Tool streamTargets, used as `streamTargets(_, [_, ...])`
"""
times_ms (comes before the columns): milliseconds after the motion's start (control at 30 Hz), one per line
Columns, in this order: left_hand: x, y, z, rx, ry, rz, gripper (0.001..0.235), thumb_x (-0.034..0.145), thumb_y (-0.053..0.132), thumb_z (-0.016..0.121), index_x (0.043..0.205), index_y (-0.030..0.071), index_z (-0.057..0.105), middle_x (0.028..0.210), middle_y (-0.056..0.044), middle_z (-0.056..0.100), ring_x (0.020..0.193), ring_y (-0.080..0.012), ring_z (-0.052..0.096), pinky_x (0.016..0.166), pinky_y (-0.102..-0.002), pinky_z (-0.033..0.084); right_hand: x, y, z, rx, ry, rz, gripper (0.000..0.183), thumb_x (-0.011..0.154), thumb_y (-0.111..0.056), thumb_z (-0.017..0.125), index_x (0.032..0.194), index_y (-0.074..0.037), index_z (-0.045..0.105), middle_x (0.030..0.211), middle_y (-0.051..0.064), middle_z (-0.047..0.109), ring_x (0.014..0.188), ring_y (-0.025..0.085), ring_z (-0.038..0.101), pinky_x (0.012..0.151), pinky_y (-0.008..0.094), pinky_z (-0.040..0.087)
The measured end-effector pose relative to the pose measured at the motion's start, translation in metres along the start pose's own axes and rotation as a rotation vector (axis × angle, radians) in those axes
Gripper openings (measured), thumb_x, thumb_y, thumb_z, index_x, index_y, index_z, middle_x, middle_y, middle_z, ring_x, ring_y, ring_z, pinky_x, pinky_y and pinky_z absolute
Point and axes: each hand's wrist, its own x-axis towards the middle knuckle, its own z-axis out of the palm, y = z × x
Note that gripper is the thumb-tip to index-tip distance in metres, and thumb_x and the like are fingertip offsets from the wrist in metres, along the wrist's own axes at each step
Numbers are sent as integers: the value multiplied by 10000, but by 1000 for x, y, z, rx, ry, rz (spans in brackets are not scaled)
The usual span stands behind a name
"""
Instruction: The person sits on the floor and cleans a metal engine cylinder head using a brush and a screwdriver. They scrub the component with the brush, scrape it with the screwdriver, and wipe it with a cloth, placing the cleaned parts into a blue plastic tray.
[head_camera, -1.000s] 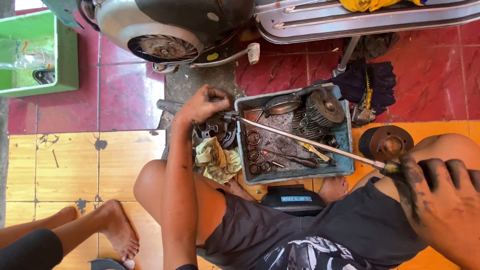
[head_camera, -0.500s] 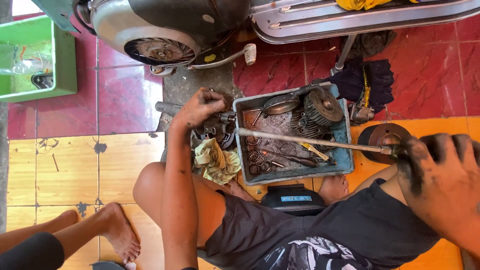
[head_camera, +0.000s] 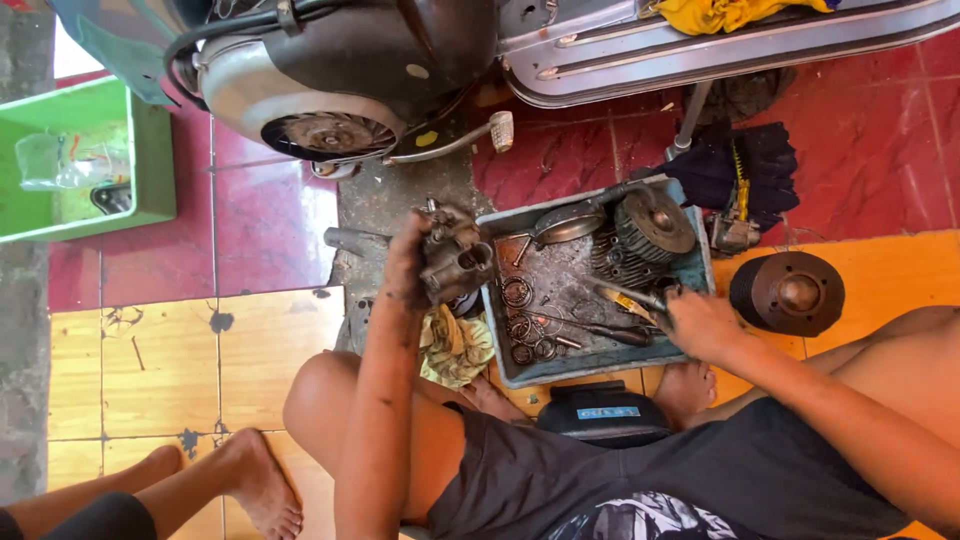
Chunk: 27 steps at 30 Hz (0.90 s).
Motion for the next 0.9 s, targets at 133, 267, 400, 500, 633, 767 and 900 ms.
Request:
streamTargets(133, [0,-13,7,-131,46,-71,297,791,366,585,878,87,641,529,-10,506,334,-101,478,261,-249,357,24,6,55,94,-17,-124,601,849,-316,634,1329,44,600,1194,293,673,1022,480,724,749,574,630])
streamTargets(267, [-10,-21,27,427,313,204,361,774,403,628,781,59,740,643,-145,612,625,-265,567,700,-345,491,49,15,81,-58,117,-284,490,834,-226,702,1225,61,628,1112,268,611,1073,493,656,684,565,620])
streamTargets(400, [4,-52,18,548,478,356,224,819,286,670,744,83,725,623,-73,592,678,-163,514,689,-262,434,8,-62,-87,460,196,-247,460,879,-320,709,1140,54,652,1013,251,680,1020,477,668,821,605,574])
streamTargets(500, [8,-73,36,624,496,486,116,816,244,702,785,160,775,669,-68,698,712,-98,576,745,-268,495,-10,-98,-160,1093,627,-538,159,824,36,771,962,84,706,797,224,706,814,316,703,760,437,556])
streamTargets(633, [10,-84,54,722,458,571,173,786,261,715,843,109,776,674,-137,710,631,-194,646,656,-374,538,-14,-107,-189,1079,799,-648,181,839,-64,839,1003,-29,770,808,76,731,761,259,697,762,335,564])
streamTargets(767, [17,-97,61,774,475,576,165,782,247,715,852,116,786,647,-150,702,616,-216,680,599,-397,525,-3,-113,-180,1041,846,-665,36,895,-6,762,872,-14,736,761,91,677,727,278,643,743,381,539])
streamTargets(900, [23,-96,45,717,477,528,248,827,277,699,863,40,765,595,-169,669,549,-199,588,560,-393,523,-25,-112,-216,921,801,-687,74,922,-24,717,871,18,683,792,137,637,780,337,635,793,448,538])
